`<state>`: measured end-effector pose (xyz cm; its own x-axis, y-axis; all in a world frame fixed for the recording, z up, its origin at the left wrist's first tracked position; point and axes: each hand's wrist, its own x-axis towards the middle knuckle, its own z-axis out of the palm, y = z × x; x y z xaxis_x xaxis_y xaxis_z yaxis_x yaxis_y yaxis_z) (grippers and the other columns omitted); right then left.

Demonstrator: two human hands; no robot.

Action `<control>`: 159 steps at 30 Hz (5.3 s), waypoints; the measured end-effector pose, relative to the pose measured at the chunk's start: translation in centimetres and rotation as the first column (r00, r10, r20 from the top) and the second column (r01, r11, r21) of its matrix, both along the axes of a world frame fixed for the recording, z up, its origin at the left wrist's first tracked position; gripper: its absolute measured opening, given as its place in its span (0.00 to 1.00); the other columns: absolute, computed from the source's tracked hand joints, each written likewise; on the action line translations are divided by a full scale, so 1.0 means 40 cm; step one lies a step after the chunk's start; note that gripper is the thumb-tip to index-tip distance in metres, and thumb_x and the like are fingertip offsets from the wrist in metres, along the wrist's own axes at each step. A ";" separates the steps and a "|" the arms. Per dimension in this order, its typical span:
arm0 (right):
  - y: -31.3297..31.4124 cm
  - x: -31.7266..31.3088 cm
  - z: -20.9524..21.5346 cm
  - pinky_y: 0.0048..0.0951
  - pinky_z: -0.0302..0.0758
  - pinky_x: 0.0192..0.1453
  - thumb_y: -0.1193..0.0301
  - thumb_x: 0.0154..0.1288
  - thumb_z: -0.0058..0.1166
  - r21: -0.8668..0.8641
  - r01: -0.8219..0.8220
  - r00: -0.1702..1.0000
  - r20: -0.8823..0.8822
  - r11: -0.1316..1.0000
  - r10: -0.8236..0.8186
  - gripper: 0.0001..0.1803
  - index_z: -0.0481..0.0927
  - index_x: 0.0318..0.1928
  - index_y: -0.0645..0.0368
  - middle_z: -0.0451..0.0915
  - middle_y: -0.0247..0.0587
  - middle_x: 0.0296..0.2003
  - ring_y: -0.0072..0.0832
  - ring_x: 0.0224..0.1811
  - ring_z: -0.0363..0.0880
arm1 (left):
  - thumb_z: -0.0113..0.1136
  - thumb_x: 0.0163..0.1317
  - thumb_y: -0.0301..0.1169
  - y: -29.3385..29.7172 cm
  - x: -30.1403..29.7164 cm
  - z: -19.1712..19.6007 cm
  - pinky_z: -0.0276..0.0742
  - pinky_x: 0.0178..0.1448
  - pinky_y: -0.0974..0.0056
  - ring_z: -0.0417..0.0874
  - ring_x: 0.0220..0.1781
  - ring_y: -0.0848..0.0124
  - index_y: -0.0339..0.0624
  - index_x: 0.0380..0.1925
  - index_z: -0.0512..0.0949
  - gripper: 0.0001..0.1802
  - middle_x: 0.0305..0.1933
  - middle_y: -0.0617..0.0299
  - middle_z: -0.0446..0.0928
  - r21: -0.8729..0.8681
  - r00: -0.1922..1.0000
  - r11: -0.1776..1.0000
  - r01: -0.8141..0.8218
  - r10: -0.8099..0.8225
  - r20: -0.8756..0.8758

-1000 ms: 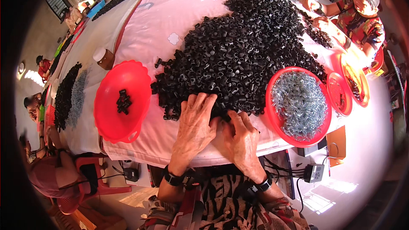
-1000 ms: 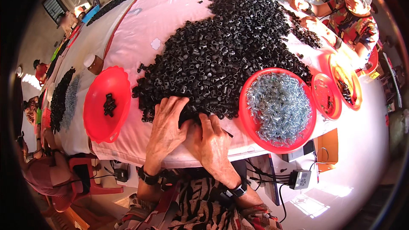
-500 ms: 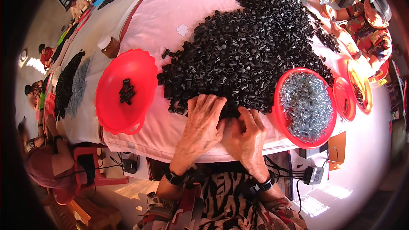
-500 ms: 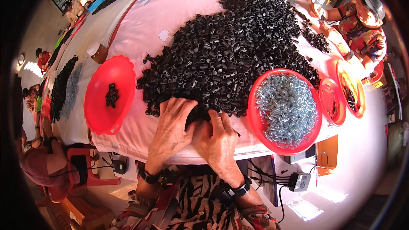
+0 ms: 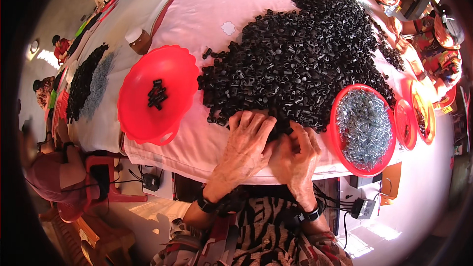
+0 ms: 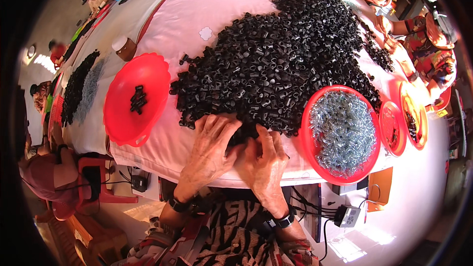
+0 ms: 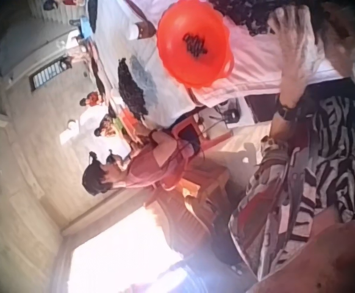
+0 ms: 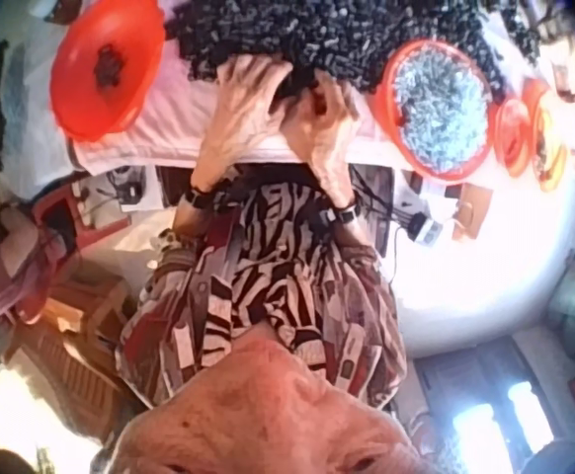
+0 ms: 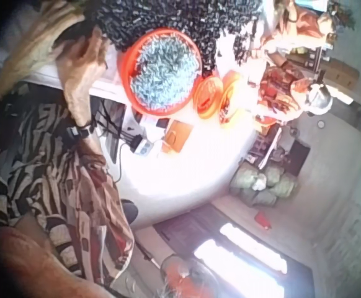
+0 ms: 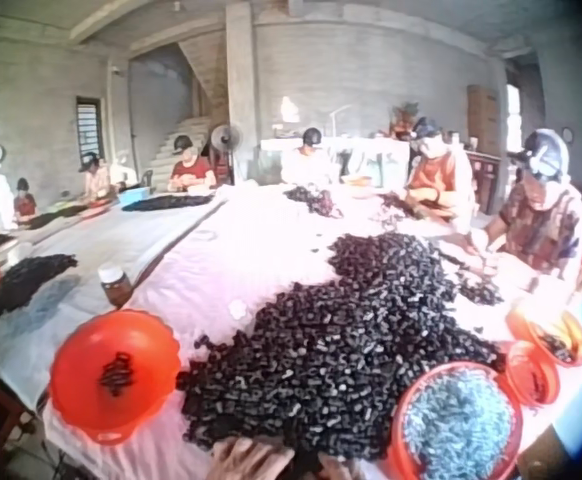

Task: Sorting and inspecting small black rubber or plastic components at a work table.

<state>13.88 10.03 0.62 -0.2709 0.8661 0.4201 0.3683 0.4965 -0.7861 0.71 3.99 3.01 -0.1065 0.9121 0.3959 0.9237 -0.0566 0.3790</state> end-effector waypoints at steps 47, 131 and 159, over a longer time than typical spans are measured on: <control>0.001 0.030 0.001 0.26 0.72 0.24 0.82 0.58 0.62 -0.050 -0.153 0.988 -0.027 0.987 0.152 0.18 0.82 0.50 0.62 0.76 0.38 0.29 0.22 0.18 0.73 | 0.57 0.62 0.22 0.063 -0.017 0.003 0.59 0.71 0.46 0.71 0.59 0.53 0.36 0.54 0.73 0.19 0.50 0.51 0.75 0.064 0.991 0.990 -0.122 0.124 -0.041; -0.014 0.048 -0.009 0.19 0.67 0.26 0.79 0.60 0.65 -0.037 -0.330 0.921 -0.232 0.943 0.313 0.08 0.84 0.41 0.62 0.81 0.37 0.33 0.17 0.25 0.74 | 0.69 0.54 0.15 -0.069 0.017 -0.020 0.80 0.39 0.65 0.85 0.38 0.65 0.36 0.39 0.83 0.12 0.40 0.56 0.82 0.360 0.841 0.928 -0.095 -0.119 0.528; -0.017 0.050 -0.037 0.17 0.63 0.26 0.79 0.63 0.63 -0.182 -0.241 0.932 -0.315 0.953 0.176 0.07 0.84 0.42 0.64 0.77 0.31 0.32 0.13 0.26 0.70 | 0.69 0.54 0.15 -0.108 -0.039 -0.039 0.84 0.41 0.67 0.83 0.38 0.66 0.36 0.40 0.77 0.15 0.40 0.55 0.77 0.111 0.846 0.978 -0.178 0.094 0.524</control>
